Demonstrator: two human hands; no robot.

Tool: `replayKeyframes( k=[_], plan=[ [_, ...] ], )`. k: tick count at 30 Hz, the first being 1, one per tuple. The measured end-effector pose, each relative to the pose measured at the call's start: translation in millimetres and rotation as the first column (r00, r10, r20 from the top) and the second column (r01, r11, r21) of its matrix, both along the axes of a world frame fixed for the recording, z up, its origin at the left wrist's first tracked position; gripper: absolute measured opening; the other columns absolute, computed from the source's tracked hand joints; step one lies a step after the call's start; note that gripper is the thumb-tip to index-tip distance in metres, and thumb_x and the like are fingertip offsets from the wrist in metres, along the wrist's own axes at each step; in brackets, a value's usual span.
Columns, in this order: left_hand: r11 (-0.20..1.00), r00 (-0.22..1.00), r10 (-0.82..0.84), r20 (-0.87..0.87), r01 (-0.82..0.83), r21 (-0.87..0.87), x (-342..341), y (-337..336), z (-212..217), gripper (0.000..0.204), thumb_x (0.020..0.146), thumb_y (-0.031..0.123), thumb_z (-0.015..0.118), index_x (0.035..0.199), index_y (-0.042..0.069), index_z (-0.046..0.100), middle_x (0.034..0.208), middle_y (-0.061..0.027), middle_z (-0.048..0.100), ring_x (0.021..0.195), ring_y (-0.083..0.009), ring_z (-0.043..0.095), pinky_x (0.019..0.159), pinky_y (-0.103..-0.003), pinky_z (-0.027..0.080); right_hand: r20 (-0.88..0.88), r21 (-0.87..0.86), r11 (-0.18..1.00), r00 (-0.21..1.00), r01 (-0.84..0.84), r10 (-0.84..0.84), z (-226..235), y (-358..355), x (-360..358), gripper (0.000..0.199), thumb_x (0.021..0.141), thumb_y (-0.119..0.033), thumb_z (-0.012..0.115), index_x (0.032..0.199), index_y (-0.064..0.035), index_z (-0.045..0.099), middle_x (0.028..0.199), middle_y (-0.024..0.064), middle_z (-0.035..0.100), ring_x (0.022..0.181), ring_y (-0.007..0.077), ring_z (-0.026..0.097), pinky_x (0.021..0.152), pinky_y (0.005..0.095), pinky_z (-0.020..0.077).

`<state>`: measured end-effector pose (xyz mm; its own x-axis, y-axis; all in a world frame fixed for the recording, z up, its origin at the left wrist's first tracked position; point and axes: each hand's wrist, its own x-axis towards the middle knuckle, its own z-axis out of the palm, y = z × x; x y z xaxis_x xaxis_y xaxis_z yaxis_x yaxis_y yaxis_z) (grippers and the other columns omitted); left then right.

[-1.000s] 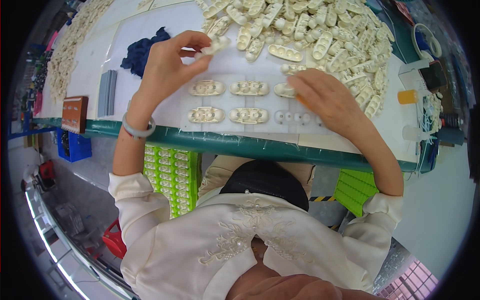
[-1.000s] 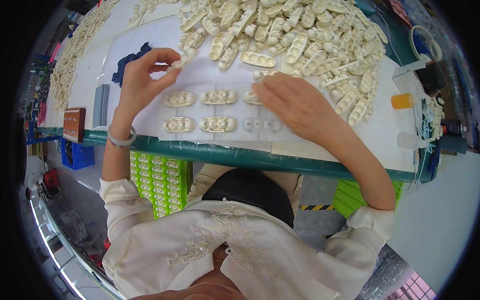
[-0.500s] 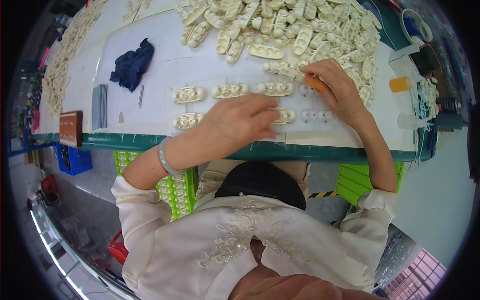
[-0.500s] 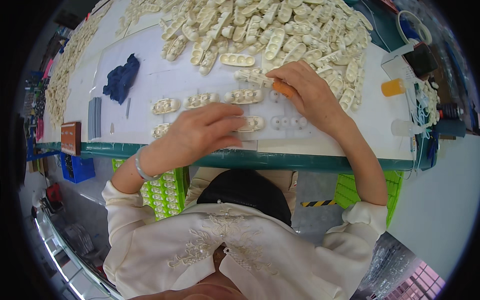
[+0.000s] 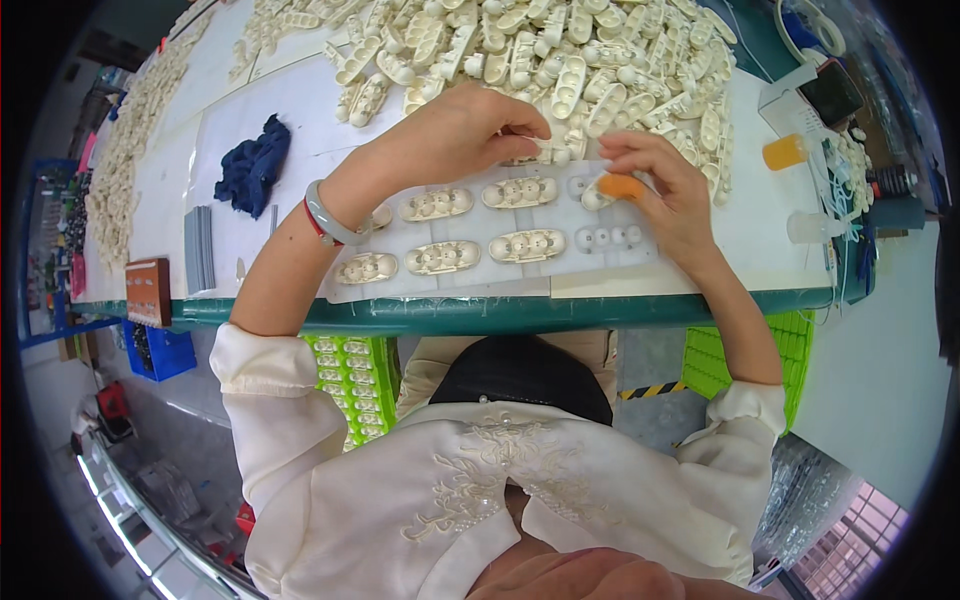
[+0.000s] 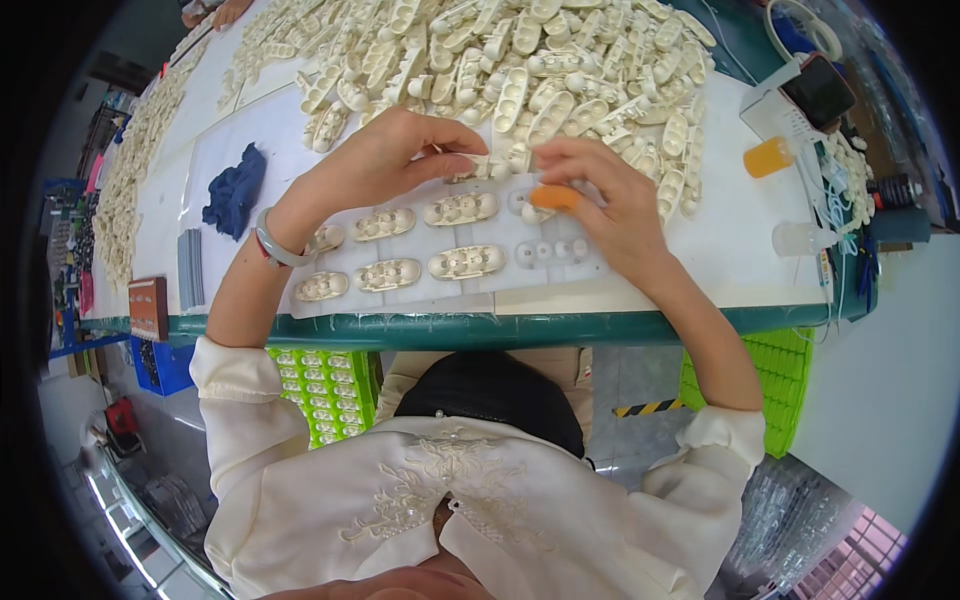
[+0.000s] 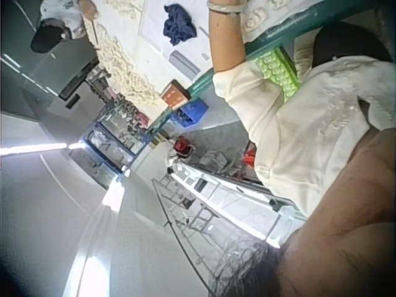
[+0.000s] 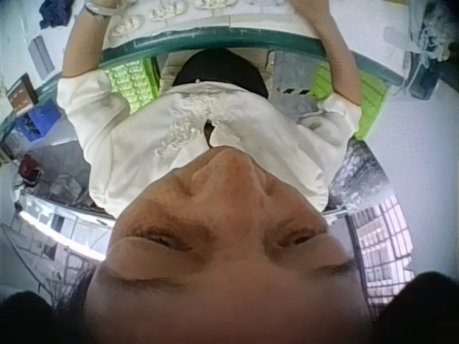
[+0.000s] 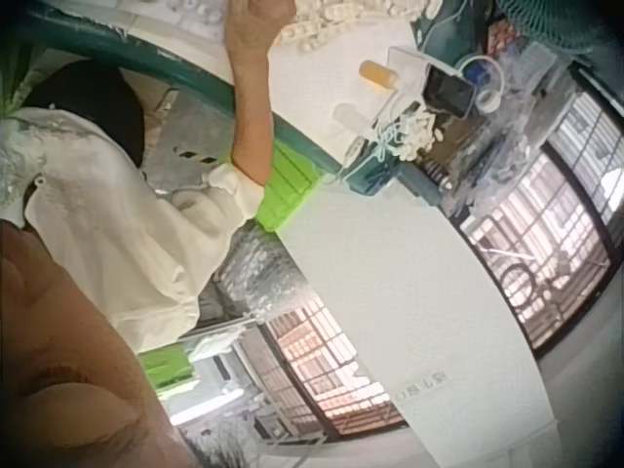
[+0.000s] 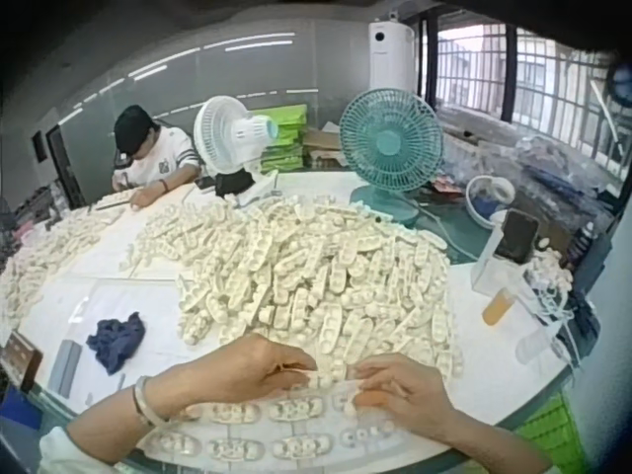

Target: Applying liquid adhesive from a nozzle bottle onto specific points of molded white plastic housing trays containing electronic contact boards, and sorting them into organizing trays.

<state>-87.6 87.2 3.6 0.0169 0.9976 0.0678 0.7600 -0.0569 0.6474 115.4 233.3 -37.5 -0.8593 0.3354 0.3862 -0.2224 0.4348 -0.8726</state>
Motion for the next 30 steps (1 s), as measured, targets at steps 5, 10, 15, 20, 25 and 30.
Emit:
replayKeyframes(
  k=[5, 10, 15, 20, 25, 30],
  plan=[
    [0.99, 0.971, 0.118, 0.208, -0.132, 0.056, 2.4, 5.4, -0.7, 0.019, 0.083, 0.009, 0.062, 0.101, 0.002, 0.063, 0.079, -0.0071, 0.065, 0.068, -0.0113, 0.06, 0.061, -0.025, 0.048, 0.115, 0.362, 0.932, 0.992, 0.002, -0.047, 2.8, 5.1, 21.5, 0.021, 0.071, -0.001, 0.068, 0.092, -0.0041, 0.063, 0.105, 0.0095, 0.061, 0.095, 0.018, 0.06, 0.078, 0.0264, 0.049],
    [0.999, 0.973, -0.042, 0.228, 0.033, 0.04, 34.3, 19.7, 2.1, 0.02, 0.084, 0.01, 0.062, 0.101, 0.002, 0.062, 0.076, -0.0053, 0.064, 0.066, -0.0084, 0.057, 0.059, -0.023, 0.046, 0.095, 0.27, 0.961, 0.991, 0.065, -0.094, 12.7, 10.1, 41.8, 0.024, 0.07, 0.001, 0.068, 0.093, -0.0027, 0.064, 0.103, 0.0098, 0.063, 0.096, 0.0189, 0.06, 0.08, 0.0272, 0.048],
    [0.988, 0.973, -0.096, 0.212, 0.118, -0.095, 40.3, 37.8, 1.6, 0.019, 0.083, 0.013, 0.063, 0.099, 0.002, 0.064, 0.078, -0.0074, 0.065, 0.066, -0.0116, 0.058, 0.06, -0.025, 0.046, 0.126, 0.077, 0.995, 0.99, 0.06, -0.07, 19.9, -9.1, 63.5, 0.023, 0.07, 0.001, 0.069, 0.092, -0.0014, 0.065, 0.101, 0.0094, 0.064, 0.093, 0.0196, 0.061, 0.081, 0.0279, 0.0475],
    [0.998, 0.989, 0.008, 0.149, 0.002, -0.063, 47.5, 39.5, 3.2, 0.017, 0.076, 0.016, 0.067, 0.087, 0.002, 0.066, 0.072, -0.0108, 0.065, 0.064, -0.0215, 0.061, 0.06, -0.031, 0.047, 0.106, 0.157, 0.985, 0.99, 0.075, -0.092, 6.3, -23.7, 47.1, 0.024, 0.07, -0.004, 0.07, 0.094, -0.0037, 0.064, 0.099, 0.008, 0.064, 0.091, 0.021, 0.061, 0.079, 0.0291, 0.0472],
    [0.998, 0.999, 0.02, -0.033, -0.018, 0.059, 50.9, 40.1, 4.2, 0.015, 0.074, 0.016, 0.068, 0.081, 0.003, 0.066, 0.071, -0.0114, 0.064, 0.065, -0.0247, 0.062, 0.061, -0.033, 0.048, -0.018, 0.515, 0.856, 0.999, 0.047, -0.044, -0.9, -23.8, 45.7, 0.025, 0.069, -0.008, 0.071, 0.093, -0.0054, 0.064, 0.097, 0.0066, 0.064, 0.092, 0.0221, 0.059, 0.079, 0.0327, 0.0445],
    [0.997, 0.995, 0.081, 0.066, -0.08, -0.01, 45.5, 39.6, -1.8, 0.01, 0.074, 0.008, 0.067, 0.081, 0.001, 0.066, 0.07, -0.0113, 0.064, 0.063, -0.0193, 0.061, 0.06, -0.029, 0.048, -0.143, 0.502, 0.837, 0.975, 0.219, -0.169, 5.5, -17.5, 52.3, 0.023, 0.07, -0.002, 0.07, 0.092, -0.0019, 0.063, 0.098, 0.0094, 0.063, 0.094, 0.0247, 0.057, 0.081, 0.0316, 0.0437]
  ],
)
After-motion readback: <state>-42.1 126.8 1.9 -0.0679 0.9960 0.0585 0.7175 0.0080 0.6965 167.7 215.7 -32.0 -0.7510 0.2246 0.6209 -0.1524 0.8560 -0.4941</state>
